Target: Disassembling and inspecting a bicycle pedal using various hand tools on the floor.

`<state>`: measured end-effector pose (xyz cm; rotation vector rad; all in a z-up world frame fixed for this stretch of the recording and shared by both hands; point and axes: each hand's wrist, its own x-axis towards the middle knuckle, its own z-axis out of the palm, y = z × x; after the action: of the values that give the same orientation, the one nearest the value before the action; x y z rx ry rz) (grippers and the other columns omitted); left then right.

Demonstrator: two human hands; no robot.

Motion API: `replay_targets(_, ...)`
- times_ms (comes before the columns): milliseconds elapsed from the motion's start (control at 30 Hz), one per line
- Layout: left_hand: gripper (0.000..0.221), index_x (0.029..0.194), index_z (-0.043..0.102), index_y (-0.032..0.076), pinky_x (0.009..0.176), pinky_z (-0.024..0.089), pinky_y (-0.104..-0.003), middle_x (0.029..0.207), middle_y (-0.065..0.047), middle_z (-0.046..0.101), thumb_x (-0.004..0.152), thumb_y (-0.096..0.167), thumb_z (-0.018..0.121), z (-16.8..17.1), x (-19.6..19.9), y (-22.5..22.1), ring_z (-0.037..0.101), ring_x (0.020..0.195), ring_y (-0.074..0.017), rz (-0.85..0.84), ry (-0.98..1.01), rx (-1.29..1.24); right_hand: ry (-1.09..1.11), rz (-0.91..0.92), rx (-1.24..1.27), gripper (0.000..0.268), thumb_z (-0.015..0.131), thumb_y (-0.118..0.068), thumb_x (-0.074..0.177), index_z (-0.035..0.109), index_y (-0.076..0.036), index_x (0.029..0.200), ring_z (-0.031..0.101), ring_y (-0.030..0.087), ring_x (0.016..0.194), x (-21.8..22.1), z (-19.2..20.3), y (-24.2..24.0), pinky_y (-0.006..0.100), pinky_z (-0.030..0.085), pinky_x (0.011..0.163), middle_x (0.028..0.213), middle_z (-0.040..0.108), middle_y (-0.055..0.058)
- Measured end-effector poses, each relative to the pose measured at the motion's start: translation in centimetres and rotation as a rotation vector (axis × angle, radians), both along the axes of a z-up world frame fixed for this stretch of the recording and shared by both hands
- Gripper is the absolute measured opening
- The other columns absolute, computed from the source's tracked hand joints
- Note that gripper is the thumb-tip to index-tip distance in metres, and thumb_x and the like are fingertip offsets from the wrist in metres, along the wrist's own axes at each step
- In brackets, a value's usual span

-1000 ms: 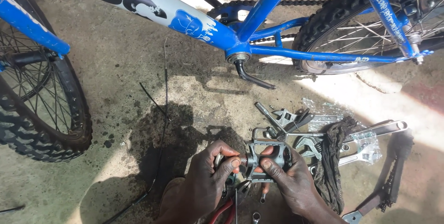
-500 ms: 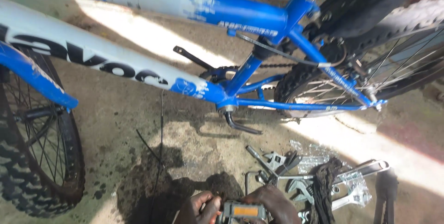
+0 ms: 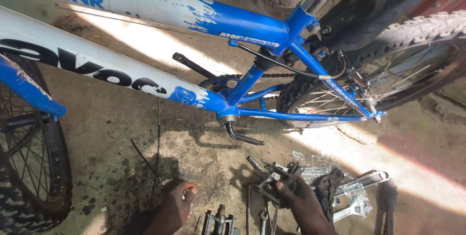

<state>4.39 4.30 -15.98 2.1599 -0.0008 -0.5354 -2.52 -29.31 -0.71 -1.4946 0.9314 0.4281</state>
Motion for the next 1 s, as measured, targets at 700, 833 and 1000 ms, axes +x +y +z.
replay_targets(700,0.059,0.132,0.046,0.004,0.061,0.063,-0.038,0.114,-0.020,0.054,0.084,0.010,0.080,-5.6,-9.3,-5.2,0.067,0.074,-0.0260,-0.265,0.105,0.353,-0.434,0.681,-0.789,0.025,0.064,-0.027,0.093,0.066,-0.014,0.115,0.064,0.023,0.095,-5.2,-6.2,4.3,0.042,0.059,0.080,0.103,0.066,0.006)
replay_targets(833,0.044,0.120,0.051,0.001,0.057,0.060,-0.031,0.107,-0.014,0.056,0.082,-0.001,0.073,-5.0,-8.6,-5.5,0.062,0.073,-0.0220,-0.247,0.086,0.329,-0.625,1.055,-0.301,0.070,0.081,-0.018,0.087,0.047,-0.021,0.148,0.070,0.023,0.085,-8.5,-8.9,8.3,0.035,0.063,0.064,0.110,0.065,0.011)
replay_targets(1000,0.034,0.118,0.054,-0.004,0.048,0.056,-0.021,0.092,-0.008,0.057,0.085,-0.010,0.057,-3.7,-7.7,-5.3,0.058,0.062,-0.0169,-0.268,0.043,0.305,-0.511,1.248,-0.203,0.057,0.076,-0.034,0.091,0.055,-0.032,0.144,0.061,0.029,0.100,-9.4,-9.4,10.7,0.046,0.057,0.073,0.125,0.056,0.010)
